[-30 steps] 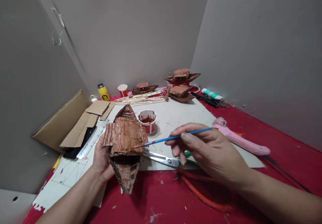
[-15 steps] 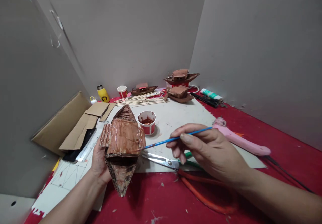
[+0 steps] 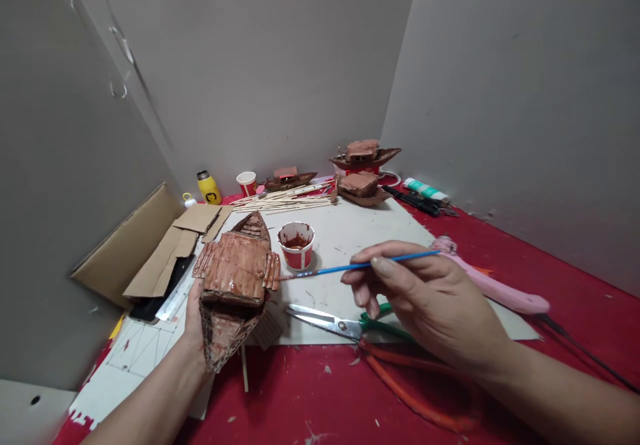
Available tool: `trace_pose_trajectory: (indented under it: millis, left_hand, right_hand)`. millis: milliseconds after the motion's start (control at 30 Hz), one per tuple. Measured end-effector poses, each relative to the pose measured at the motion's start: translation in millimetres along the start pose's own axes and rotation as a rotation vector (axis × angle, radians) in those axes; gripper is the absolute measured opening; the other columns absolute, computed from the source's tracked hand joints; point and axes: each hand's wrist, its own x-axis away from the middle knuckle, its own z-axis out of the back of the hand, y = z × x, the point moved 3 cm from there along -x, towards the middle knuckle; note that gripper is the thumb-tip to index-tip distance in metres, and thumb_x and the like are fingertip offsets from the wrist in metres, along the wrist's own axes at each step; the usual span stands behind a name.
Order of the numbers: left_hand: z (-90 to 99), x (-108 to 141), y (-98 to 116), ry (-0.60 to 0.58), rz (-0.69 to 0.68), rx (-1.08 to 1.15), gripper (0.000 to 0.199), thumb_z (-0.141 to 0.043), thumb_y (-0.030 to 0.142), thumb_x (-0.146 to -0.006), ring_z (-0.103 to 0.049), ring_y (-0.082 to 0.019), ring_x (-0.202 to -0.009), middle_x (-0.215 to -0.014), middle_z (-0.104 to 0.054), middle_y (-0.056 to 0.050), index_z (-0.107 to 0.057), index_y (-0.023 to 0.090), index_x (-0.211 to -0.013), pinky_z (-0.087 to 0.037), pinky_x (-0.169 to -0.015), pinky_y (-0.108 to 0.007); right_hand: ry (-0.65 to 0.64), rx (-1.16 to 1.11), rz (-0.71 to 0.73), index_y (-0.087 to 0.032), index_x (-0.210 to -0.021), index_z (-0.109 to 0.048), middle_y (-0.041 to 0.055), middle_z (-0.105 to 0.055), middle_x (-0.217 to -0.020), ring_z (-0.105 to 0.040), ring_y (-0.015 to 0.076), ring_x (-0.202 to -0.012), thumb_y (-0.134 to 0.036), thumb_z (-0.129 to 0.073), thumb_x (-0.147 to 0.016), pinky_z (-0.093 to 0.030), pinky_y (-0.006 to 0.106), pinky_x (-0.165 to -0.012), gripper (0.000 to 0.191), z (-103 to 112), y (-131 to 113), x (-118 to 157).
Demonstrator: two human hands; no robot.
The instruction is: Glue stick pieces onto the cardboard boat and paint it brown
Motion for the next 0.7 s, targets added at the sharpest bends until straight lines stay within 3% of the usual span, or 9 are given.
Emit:
trace_pose_trajectory:
  millis: [133,367,567,700]
  left_hand:
    - [3.6,-4,-2,-0.035,0.023,0.008,0.055,-0.043,0.043,-0.090,-0.075,-0.033,-0.083,-0.091,-0.079,-0.016,-0.063,0.012,-0.130,-0.060,-0.078,-0.050]
    - [15.2,-12,2,-0.168,0.054,0.012,0.058,-0.046,0.045,-0.088,-0.075,-0.032,-0.086,-0.095,-0.079,-0.014,-0.060,0.016,-0.136,-0.059,-0.082,-0.050]
    - [8.5,-6,-1,-0.114,0.005,-0.014,0.058,-0.037,0.044,-0.090,-0.076,-0.033,-0.083,-0.094,-0.080,-0.015,-0.062,0.015,-0.134,-0.060,-0.076,-0.046]
    - [5.6,-6,-2,-0.135,-0.011,-0.009,0.060,-0.042,0.046,-0.090,-0.076,-0.032,-0.081,-0.095,-0.080,-0.016,-0.060,0.013,-0.136,-0.060,-0.076,-0.044]
  right_hand:
    - [0.076,0.060,0.050,-0.024,-0.090,-0.077,0.0034,-0.078,-0.076,-0.067,0.0116,-0.057,-0.038,-0.075,-0.087,-0.057,0.018,-0.050,0.014,0,-2,-4]
    - [0.002,0.058,-0.007,-0.024,-0.089,-0.077,0.0029,-0.077,-0.075,-0.069,0.0117,-0.060,-0.037,-0.072,-0.089,-0.057,0.017,-0.052,0.014,-3,-1,0]
    - [0.132,0.137,0.078,-0.023,-0.091,-0.077,0.0037,-0.078,-0.079,-0.068,0.0119,-0.060,-0.039,-0.072,-0.088,-0.056,0.018,-0.049,0.017,2,-2,-4]
    - [0.080,0.106,0.018,-0.020,-0.087,-0.076,0.0051,-0.077,-0.075,-0.068,0.0135,-0.058,-0.041,-0.074,-0.086,-0.056,0.020,-0.049,0.020,-2,0,-2]
